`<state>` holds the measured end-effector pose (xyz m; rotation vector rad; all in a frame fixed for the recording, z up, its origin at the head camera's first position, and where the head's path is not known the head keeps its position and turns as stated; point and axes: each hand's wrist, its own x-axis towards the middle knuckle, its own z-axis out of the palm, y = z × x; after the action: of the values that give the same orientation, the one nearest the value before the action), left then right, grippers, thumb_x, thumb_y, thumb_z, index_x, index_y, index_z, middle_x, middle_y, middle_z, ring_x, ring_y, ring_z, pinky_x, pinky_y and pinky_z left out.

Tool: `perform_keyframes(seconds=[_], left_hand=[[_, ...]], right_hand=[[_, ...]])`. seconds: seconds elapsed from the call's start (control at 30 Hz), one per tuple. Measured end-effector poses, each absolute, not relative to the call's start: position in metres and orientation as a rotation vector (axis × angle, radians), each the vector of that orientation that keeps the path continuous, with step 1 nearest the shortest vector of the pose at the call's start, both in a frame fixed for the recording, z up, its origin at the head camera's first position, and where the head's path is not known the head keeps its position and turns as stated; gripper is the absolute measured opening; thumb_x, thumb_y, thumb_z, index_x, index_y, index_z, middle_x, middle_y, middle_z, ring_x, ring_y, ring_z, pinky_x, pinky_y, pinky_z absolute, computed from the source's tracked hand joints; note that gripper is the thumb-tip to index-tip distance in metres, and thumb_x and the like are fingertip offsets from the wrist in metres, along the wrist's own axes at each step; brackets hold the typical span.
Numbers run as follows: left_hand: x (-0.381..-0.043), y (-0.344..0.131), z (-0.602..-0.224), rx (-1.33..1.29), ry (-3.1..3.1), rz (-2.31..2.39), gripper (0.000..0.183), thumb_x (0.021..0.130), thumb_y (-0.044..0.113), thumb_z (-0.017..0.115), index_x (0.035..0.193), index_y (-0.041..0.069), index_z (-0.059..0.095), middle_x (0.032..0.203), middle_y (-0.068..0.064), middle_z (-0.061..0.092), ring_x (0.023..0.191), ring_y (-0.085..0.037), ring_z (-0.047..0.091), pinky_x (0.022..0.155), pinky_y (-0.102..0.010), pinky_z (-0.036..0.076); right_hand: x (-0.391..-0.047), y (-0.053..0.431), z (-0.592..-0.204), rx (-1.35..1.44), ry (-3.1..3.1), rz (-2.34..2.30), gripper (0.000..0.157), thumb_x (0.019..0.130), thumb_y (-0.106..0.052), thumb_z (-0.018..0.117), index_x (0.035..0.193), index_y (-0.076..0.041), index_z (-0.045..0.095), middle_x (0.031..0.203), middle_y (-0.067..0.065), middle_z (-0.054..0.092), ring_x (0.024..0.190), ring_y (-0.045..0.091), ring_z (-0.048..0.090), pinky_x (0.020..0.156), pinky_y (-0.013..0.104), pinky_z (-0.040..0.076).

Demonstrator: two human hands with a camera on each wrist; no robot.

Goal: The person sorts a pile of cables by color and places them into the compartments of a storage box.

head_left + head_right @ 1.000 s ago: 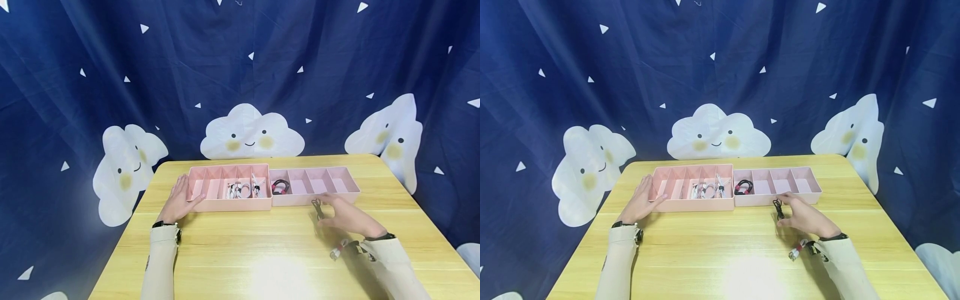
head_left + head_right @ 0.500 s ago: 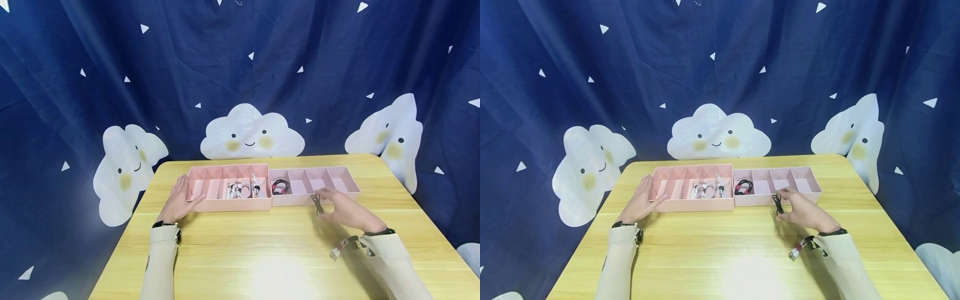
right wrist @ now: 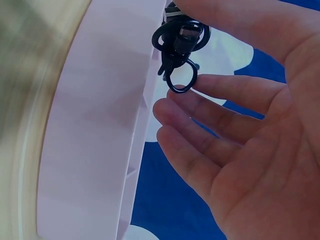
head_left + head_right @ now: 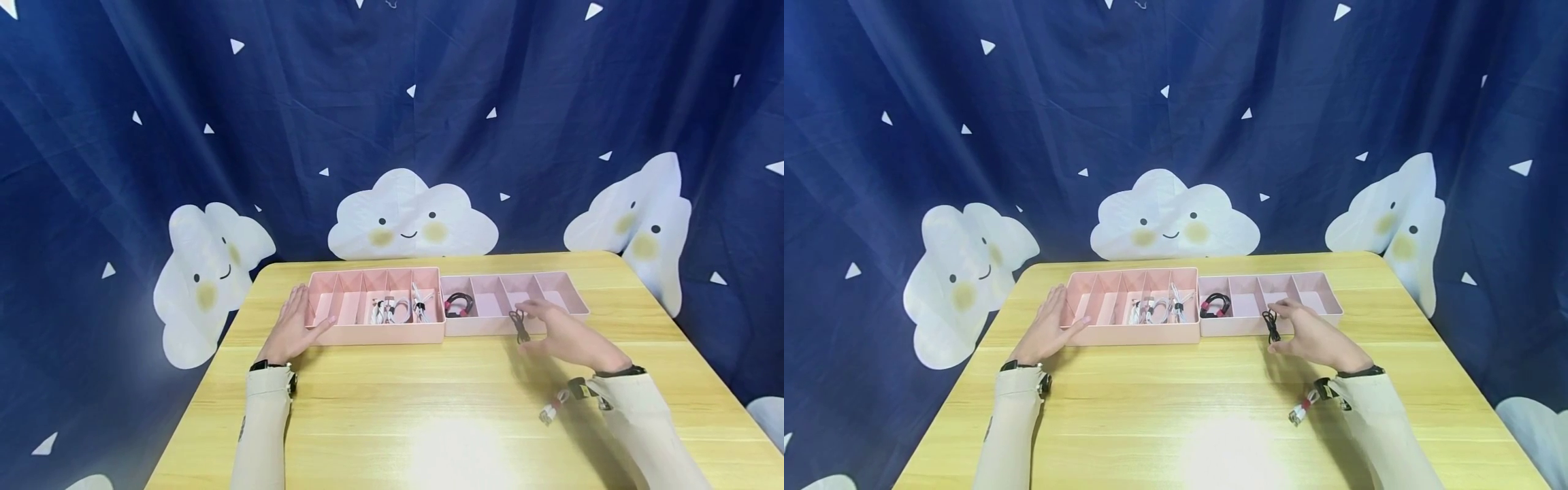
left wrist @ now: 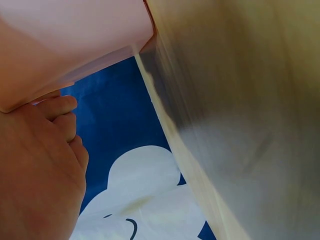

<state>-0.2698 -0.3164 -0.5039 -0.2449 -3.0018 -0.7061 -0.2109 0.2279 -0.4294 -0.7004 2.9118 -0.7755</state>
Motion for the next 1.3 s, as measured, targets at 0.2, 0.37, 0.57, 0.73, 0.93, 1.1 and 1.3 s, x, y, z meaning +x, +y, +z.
perform_keyframes(seconds=[0.2,0.37,0.57,0.73,0.93,1.1,1.3], left_hand=[[-0.270,-0.317,-0.505,-0.253,-2.990,-0.703,0.113,0.094,0.067,0.060,0.164,-0.004,0.007,0.174,-0.022,0.005,0.163,-0.038,0.002,0.131,-0.062,0.009],[-0.271,-0.317,-0.506,-0.257,-2.987,-0.697,0.113,0.094,0.069,0.059,0.164,-0.004,0.007,0.174,-0.023,0.006,0.163,-0.038,0.002,0.131,-0.062,0.010],[-0.270,-0.318,-0.506,-0.251,-2.994,-0.696,0.114,0.094,0.071,0.058,0.164,-0.004,0.008,0.174,-0.023,0.007,0.163,-0.038,0.002,0.131,-0.062,0.009],[-0.270,-0.317,-0.505,-0.251,-2.997,-0.700,0.114,0.094,0.071,0.058,0.164,-0.004,0.007,0.174,-0.023,0.007,0.164,-0.038,0.001,0.131,-0.062,0.008],[-0.271,-0.317,-0.505,-0.255,-2.990,-0.691,0.116,0.093,0.074,0.055,0.164,-0.004,0.007,0.174,-0.024,0.008,0.163,-0.038,0.002,0.131,-0.062,0.010],[-0.271,-0.317,-0.506,-0.256,-2.996,-0.701,0.115,0.093,0.073,0.056,0.165,-0.002,0.006,0.174,-0.022,0.005,0.164,-0.038,0.001,0.132,-0.061,0.007],[-0.271,-0.318,-0.506,-0.259,-2.995,-0.700,0.115,0.094,0.072,0.056,0.165,-0.001,0.004,0.175,-0.021,0.003,0.163,-0.038,0.001,0.132,-0.061,0.007]], right_hand=[[-0.214,0.228,-0.427,-0.676,2.910,-0.779,0.077,0.086,-0.022,0.084,0.147,0.009,0.049,0.148,0.035,0.051,0.133,0.054,0.053,0.110,0.066,0.046],[-0.218,0.229,-0.424,-0.680,2.923,-0.790,0.080,0.084,-0.023,0.086,0.147,0.009,0.049,0.149,0.035,0.050,0.132,0.054,0.054,0.109,0.065,0.047],[-0.222,0.229,-0.420,-0.708,2.920,-0.815,0.085,0.081,-0.023,0.088,0.149,0.008,0.047,0.152,0.035,0.046,0.132,0.054,0.054,0.108,0.065,0.048],[-0.224,0.228,-0.418,-0.702,2.903,-0.857,0.090,0.080,-0.021,0.089,0.153,0.005,0.043,0.155,0.035,0.043,0.132,0.055,0.055,0.108,0.065,0.048],[-0.227,0.227,-0.415,-0.702,2.906,-0.863,0.089,0.078,-0.020,0.090,0.151,0.006,0.046,0.155,0.036,0.043,0.142,0.058,0.040,0.116,0.069,0.036],[-0.231,0.227,-0.412,-0.708,2.916,-0.844,0.082,0.080,-0.016,0.088,0.148,0.008,0.049,0.154,0.036,0.043,0.147,0.059,0.032,0.119,0.070,0.031],[-0.233,0.227,-0.410,-0.721,2.938,-0.835,0.075,0.081,-0.012,0.084,0.145,0.011,0.051,0.150,0.036,0.048,0.143,0.059,0.038,0.116,0.069,0.036]])
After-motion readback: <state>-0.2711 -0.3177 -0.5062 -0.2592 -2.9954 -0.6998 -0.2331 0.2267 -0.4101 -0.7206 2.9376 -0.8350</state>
